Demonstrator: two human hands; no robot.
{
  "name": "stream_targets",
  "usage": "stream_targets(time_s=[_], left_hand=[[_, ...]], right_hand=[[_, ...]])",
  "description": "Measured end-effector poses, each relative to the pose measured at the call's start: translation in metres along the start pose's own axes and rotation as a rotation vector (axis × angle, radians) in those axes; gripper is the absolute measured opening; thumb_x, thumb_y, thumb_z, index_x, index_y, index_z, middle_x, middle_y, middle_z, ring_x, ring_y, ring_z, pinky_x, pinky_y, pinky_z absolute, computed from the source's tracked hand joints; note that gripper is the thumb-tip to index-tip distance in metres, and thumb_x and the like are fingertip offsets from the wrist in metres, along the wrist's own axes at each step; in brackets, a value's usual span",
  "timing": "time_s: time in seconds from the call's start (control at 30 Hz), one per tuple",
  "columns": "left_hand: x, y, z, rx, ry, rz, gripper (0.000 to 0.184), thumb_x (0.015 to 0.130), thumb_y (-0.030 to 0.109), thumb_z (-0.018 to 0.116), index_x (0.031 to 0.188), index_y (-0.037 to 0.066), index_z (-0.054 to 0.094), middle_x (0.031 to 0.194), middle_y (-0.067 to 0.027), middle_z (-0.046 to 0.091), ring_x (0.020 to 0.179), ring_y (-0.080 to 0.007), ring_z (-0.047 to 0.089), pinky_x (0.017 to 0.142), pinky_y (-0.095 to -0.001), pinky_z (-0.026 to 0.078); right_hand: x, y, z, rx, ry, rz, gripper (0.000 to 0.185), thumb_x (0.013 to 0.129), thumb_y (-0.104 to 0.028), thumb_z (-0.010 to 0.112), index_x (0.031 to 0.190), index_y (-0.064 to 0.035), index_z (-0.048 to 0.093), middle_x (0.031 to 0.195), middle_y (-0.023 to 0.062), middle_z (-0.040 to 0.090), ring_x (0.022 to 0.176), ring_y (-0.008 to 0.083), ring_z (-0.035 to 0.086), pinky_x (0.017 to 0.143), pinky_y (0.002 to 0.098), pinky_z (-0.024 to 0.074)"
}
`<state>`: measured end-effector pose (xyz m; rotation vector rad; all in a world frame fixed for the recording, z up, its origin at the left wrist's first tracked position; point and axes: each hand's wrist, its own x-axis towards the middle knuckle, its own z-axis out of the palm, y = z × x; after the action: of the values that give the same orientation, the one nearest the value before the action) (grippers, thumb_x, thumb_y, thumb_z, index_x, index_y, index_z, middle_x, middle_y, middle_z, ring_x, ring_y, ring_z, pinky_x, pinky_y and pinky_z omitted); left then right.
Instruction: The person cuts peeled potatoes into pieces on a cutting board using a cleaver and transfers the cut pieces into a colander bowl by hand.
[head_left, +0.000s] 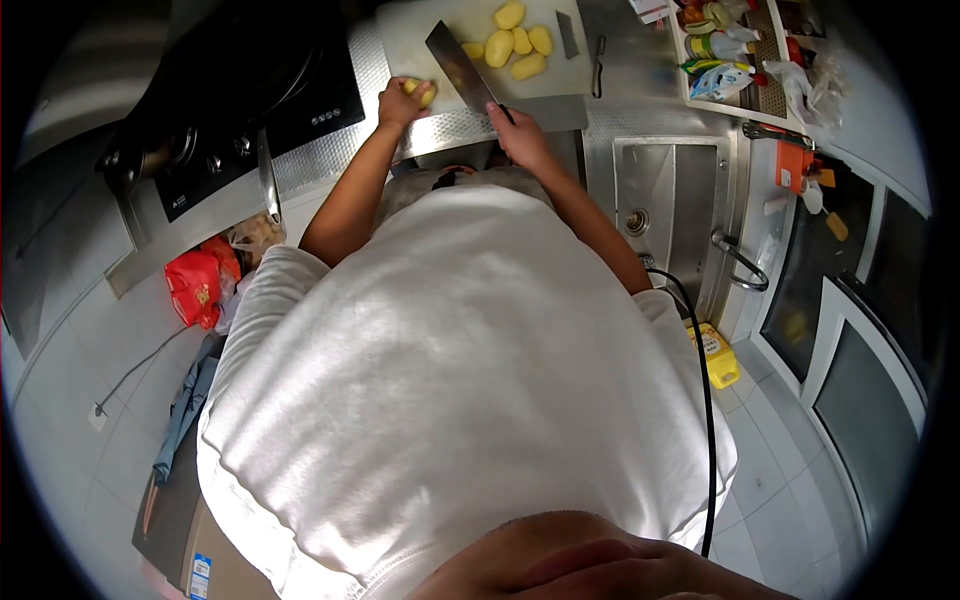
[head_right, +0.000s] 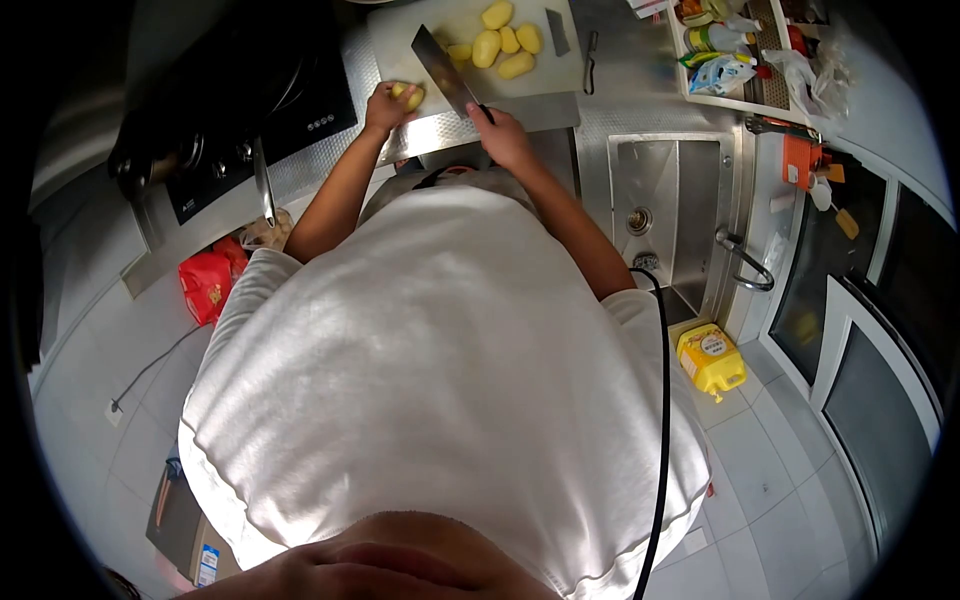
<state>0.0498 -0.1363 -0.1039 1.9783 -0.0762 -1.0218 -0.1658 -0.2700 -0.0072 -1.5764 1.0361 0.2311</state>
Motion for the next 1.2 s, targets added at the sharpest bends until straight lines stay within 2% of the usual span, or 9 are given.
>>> stream_targets(time_s=[0.03, 0.1, 0.13, 0.2, 0.4, 0.63, 0.7, 1.03, 1.2], left_hand=[[0.006, -0.012, 0.003, -0.001, 0.0, 0.0, 0.054, 0.093, 0.025, 0.08, 0.132, 0.003, 0.051, 0.12, -0.0198, 0.065, 0.091, -0.0325, 0.074, 0.067, -0.0387, 0.068], [0.008, -0.025, 0.008, -0.437, -0.019, 0.144, 0.041, 0.096, 0.012, 0.074, 0.127, 0.004, 0.047, 0.115, -0.0182, 0.065, 0.088, -0.0305, 0.074, 0.073, -0.0388, 0.068], [0.009, -0.028, 0.007, -0.437, -0.019, 0.144, 0.041, 0.096, 0.012, 0.074, 0.127, 0.004, 0.047, 0.115, -0.0182, 0.065, 0.088, -0.0305, 0.074, 0.073, -0.0388, 0.068], [0.007, -0.033, 0.006, -0.442, -0.084, 0.127, 0.036, 0.097, 0.002, 0.069, 0.124, 0.005, 0.045, 0.113, -0.0176, 0.065, 0.087, -0.0278, 0.073, 0.075, -0.0384, 0.067], [0.012, -0.034, 0.005, -0.368, -0.103, 0.193, 0.036, 0.097, 0.002, 0.069, 0.125, 0.007, 0.048, 0.113, -0.0161, 0.065, 0.089, -0.0254, 0.072, 0.073, -0.0363, 0.066], [0.003, -0.025, 0.009, -0.321, -0.015, 0.235, 0.031, 0.096, 0.002, 0.07, 0.122, 0.007, 0.054, 0.114, -0.0124, 0.064, 0.088, -0.0232, 0.071, 0.071, -0.0353, 0.067], [0.001, -0.021, 0.01, -0.341, 0.026, 0.23, 0.028, 0.095, -0.001, 0.069, 0.119, 0.005, 0.056, 0.105, -0.0113, 0.066, 0.081, -0.02, 0.071, 0.062, -0.0331, 0.065], [0.007, -0.022, 0.015, -0.242, 0.117, 0.245, 0.025, 0.092, 0.0, 0.072, 0.113, 0.003, 0.06, 0.103, -0.0131, 0.069, 0.081, -0.0238, 0.072, 0.061, -0.0353, 0.064], [0.024, -0.029, 0.016, -0.117, 0.169, 0.301, 0.028, 0.087, 0.007, 0.079, 0.109, 0.003, 0.061, 0.098, -0.015, 0.073, 0.08, -0.0239, 0.073, 0.063, -0.037, 0.061]], right_hand=[[-0.002, -0.003, 0.003, -0.001, -0.001, 0.0, 0.063, 0.102, -0.064, 0.051, 0.092, -0.0031, 0.066, 0.066, 0.0116, 0.061, 0.06, 0.0259, 0.062, 0.061, 0.0385, 0.05], [-0.006, -0.01, 0.007, -0.19, 0.082, -0.109, 0.065, 0.101, -0.064, 0.049, 0.098, -0.0024, 0.068, 0.086, 0.0207, 0.071, 0.086, 0.0394, 0.069, 0.081, 0.0435, 0.0529], [-0.008, -0.015, 0.008, -0.19, 0.082, -0.11, 0.065, 0.101, -0.064, 0.049, 0.098, -0.0024, 0.068, 0.086, 0.0207, 0.071, 0.086, 0.0394, 0.069, 0.081, 0.0435, 0.0529], [-0.011, -0.022, 0.009, -0.239, 0.041, -0.09, 0.063, 0.102, -0.063, 0.047, 0.104, -0.0044, 0.071, 0.104, 0.0247, 0.071, 0.102, 0.0462, 0.065, 0.09, 0.0472, 0.0513], [-0.014, -0.023, 0.011, -0.407, 0.143, -0.228, 0.058, 0.101, -0.059, 0.05, 0.104, -0.0053, 0.072, 0.098, 0.0239, 0.072, 0.097, 0.0449, 0.068, 0.087, 0.0507, 0.0535], [-0.02, -0.034, 0.001, -0.567, 0.143, -0.236, 0.057, 0.1, -0.059, 0.052, 0.097, -0.0049, 0.071, 0.093, 0.0213, 0.073, 0.091, 0.0433, 0.069, 0.081, 0.0511, 0.0551], [-0.023, -0.038, 0.001, -0.632, 0.145, -0.221, 0.056, 0.1, -0.058, 0.053, 0.095, -0.006, 0.071, 0.09, 0.0209, 0.073, 0.088, 0.0423, 0.07, 0.079, 0.0516, 0.0557], [-0.023, -0.039, 0.003, -0.756, 0.22, -0.276, 0.054, 0.1, -0.058, 0.052, 0.094, -0.0075, 0.071, 0.085, 0.019, 0.073, 0.083, 0.0408, 0.071, 0.075, 0.0524, 0.0568], [-0.012, -0.033, 0.011, -0.719, 0.191, -0.265, 0.057, 0.1, -0.06, 0.052, 0.094, -0.007, 0.071, 0.087, 0.0194, 0.073, 0.084, 0.0417, 0.07, 0.077, 0.0525, 0.0562]])
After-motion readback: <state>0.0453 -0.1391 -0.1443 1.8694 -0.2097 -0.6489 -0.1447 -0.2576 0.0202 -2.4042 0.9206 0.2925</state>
